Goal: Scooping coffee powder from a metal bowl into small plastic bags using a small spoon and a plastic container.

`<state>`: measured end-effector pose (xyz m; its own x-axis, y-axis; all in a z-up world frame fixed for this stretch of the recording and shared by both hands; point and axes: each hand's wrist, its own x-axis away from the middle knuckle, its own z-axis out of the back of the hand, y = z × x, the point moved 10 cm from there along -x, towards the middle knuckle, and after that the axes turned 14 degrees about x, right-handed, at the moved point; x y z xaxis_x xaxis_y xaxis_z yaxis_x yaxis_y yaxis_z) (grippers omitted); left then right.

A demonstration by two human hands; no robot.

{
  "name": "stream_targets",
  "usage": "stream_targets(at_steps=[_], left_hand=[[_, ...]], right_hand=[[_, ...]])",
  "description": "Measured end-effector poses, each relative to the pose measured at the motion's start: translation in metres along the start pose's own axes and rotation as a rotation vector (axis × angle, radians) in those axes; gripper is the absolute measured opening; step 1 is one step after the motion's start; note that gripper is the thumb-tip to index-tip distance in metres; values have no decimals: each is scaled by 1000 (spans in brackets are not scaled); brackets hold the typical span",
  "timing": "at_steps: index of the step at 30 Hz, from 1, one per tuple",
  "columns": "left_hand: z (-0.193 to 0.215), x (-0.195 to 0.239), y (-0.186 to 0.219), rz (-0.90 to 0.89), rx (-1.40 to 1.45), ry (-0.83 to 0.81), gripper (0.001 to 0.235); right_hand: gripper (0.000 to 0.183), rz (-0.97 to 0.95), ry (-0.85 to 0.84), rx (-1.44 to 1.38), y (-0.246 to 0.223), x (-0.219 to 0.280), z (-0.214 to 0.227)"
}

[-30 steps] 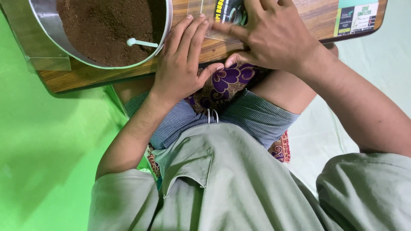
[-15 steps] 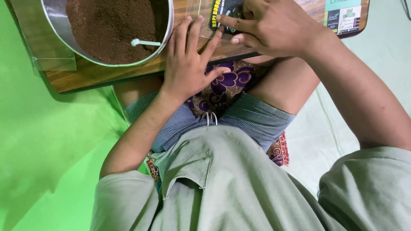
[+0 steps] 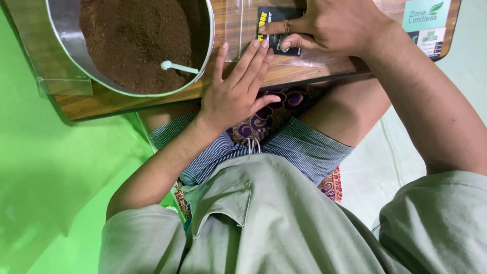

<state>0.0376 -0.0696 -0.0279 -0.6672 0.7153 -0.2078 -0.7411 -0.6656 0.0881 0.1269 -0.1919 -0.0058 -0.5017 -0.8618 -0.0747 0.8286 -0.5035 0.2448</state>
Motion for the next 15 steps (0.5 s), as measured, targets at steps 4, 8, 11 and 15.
stream_targets(at_steps=[4,8,11,15], left_hand=[[3,-2,-1,-8,85,-10,92],[-4,0,-1,-8,69,-33,94],[-4,1,1,-16,29,-11,98],[5,-2,1,-22,99,-27,95]], right_hand=[[37,-2,-14,-57,4,-11,1],[29,-46,3,-31,6,-15,4],[30,-102,38,11,7,-14,8],[26,-128,164,-101,6,-13,20]])
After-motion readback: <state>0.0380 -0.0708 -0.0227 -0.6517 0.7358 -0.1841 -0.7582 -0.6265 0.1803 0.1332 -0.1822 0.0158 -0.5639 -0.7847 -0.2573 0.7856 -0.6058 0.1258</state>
